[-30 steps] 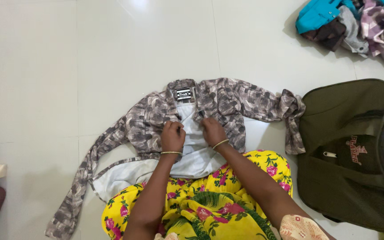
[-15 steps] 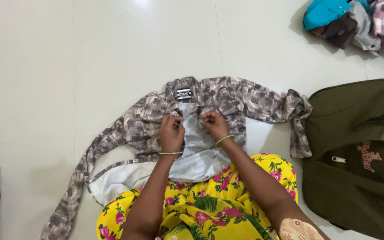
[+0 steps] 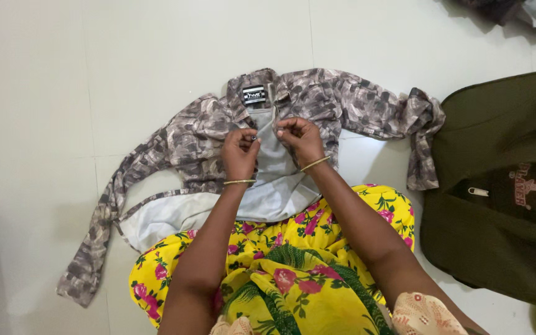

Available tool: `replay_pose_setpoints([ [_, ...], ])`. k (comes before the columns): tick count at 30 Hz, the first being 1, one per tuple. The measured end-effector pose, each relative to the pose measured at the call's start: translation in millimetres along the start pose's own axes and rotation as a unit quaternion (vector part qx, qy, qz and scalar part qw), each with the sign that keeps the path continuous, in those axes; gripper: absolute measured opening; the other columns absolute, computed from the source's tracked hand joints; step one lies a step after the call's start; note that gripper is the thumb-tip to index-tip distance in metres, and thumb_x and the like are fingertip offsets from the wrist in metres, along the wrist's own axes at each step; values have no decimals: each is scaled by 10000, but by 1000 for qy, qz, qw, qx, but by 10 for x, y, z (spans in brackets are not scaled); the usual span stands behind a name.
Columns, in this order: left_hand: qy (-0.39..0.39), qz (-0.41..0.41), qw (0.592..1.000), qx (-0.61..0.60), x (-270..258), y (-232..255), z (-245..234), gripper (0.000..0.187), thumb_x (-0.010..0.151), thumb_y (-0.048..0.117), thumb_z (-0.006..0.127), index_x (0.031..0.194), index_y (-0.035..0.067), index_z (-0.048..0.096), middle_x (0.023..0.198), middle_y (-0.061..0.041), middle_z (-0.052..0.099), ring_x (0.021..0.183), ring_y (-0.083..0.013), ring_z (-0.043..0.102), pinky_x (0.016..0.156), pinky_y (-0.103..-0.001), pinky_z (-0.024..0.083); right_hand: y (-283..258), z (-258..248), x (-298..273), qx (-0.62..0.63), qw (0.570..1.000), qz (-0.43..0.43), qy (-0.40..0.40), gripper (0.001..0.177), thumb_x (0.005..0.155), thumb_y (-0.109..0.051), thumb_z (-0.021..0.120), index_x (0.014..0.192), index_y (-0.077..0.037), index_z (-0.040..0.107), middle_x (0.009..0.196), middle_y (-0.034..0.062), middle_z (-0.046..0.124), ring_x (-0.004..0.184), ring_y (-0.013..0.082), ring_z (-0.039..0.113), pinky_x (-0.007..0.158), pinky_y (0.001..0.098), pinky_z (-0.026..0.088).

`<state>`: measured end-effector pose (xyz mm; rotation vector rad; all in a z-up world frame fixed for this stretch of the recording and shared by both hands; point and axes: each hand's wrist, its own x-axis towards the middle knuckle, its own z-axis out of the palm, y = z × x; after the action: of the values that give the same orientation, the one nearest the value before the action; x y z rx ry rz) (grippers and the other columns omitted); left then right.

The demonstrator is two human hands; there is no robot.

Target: The person takes a shirt from a bag, lays it out on the floor, and buttons the front buttons by hand. They then smooth the fabric and fold the body of the shirt.

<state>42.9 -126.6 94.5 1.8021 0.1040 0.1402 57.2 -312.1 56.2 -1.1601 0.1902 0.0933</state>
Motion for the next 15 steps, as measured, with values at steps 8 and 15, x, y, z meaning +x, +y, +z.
replay_pose_setpoints([
  [8,-43,-66,981,-176,2,-442,175,273,872,-37,761,1127,39,699,966,-1,671,838,-66,658,744,-217,542,79,-44,38,-11,999,-26,-17,273,848,115,764,1023,-48,631,871,14,685,759,75,655,670,225,557],
  [15,-21,-56,986,-157,-9,-442,208,268,850,-51,783,1096,28,713,924,12,655,781,-54,613,704,-204,524,133,-47,40,-3,999,-20,-30,262,866,118,764,1010,-49,623,903,20,690,778,74,656,683,227,566],
])
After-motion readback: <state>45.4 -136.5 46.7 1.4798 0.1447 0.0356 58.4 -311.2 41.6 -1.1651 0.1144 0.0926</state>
